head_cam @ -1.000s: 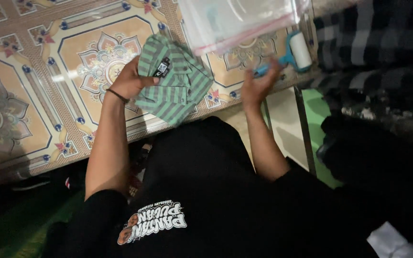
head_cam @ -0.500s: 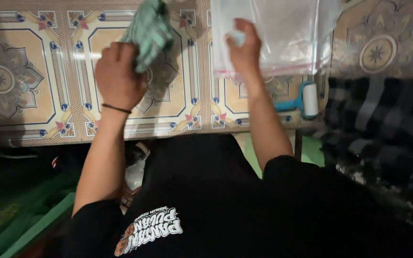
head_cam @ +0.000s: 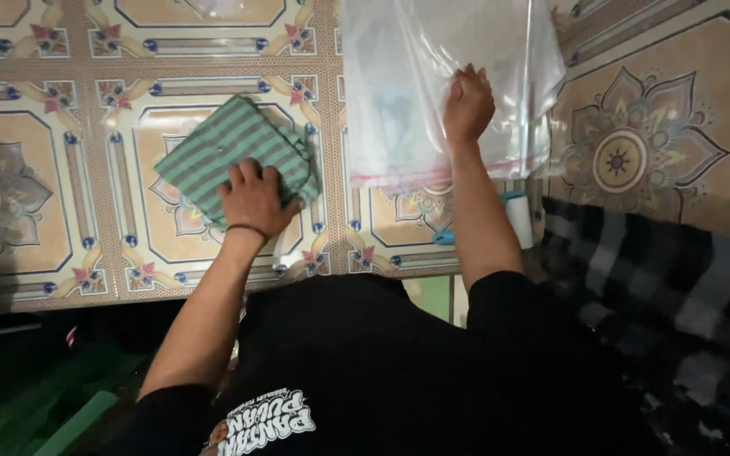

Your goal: The person folds a green striped shirt on a patterned table, uses a lint roller to remove lint, then places the folded shirt into a clear plastic bag and presses out air. The shirt remains in the bag on the table at the end.

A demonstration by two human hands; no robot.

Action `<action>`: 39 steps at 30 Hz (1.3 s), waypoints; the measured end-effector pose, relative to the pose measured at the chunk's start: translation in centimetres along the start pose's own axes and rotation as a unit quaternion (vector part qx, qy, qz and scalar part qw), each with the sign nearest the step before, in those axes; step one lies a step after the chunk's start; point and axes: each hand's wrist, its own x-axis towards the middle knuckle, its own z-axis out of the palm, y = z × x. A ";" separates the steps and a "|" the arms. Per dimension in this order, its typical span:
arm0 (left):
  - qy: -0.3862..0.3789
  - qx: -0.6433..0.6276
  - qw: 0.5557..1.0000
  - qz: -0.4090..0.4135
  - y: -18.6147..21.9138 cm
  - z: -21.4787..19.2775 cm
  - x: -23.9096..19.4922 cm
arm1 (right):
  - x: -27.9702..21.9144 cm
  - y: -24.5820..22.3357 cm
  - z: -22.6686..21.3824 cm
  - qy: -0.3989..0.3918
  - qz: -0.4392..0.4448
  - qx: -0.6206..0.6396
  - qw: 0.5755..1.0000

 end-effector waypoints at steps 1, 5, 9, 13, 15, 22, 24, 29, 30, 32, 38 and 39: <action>-0.005 0.000 1.000 0.002 0.1 0.0 0.1 | 0.0 0.2 0.2 -0.003 0.003 -0.002 1.000; 0.006 0.022 1.000 -0.002 0.1 0.4 0.5 | 0.8 -0.7 -0.6 0.000 0.043 0.015 0.999; -0.030 0.005 1.000 -0.008 0.3 -0.4 0.5 | 2.6 2.0 0.1 -0.027 0.013 -0.019 0.999; 0.032 0.023 0.999 -0.011 0.6 1.5 -0.6 | 2.9 0.7 -0.8 -0.074 0.130 0.004 0.989; 0.085 0.061 0.994 -0.025 1.3 2.0 -0.7 | 2.5 -0.8 -1.6 -0.067 0.102 0.018 0.992; 0.097 0.053 0.993 -0.033 1.4 1.8 -0.6 | 5.4 -0.9 -2.2 0.060 0.051 0.045 0.996; 0.026 -0.055 0.998 -0.020 0.8 0.7 -0.6 | 4.7 -4.0 -3.1 -0.073 0.099 0.021 0.992; 0.110 -0.393 0.913 0.022 2.1 -4.0 -3.5 | -5.7 -15.9 -7.6 -0.118 -0.082 0.138 0.980; 0.085 -0.457 0.886 -0.011 2.3 -5.5 -4.4 | -8.4 -18.3 -8.5 -0.161 -0.182 0.155 0.958; 0.087 -0.508 0.856 -0.037 1.6 -4.2 -4.4 | -12.3 -23.9 -11.1 -0.190 -0.251 0.136 0.939; 0.180 -0.692 0.691 -0.110 -3.3 2.0 -3.3 | -18.2 -28.0 -12.0 -0.357 -0.288 0.189 0.868; 0.158 -0.771 0.605 -0.120 -4.1 1.8 -3.6 | -17.7 -27.8 -11.6 -0.335 -0.254 0.212 0.882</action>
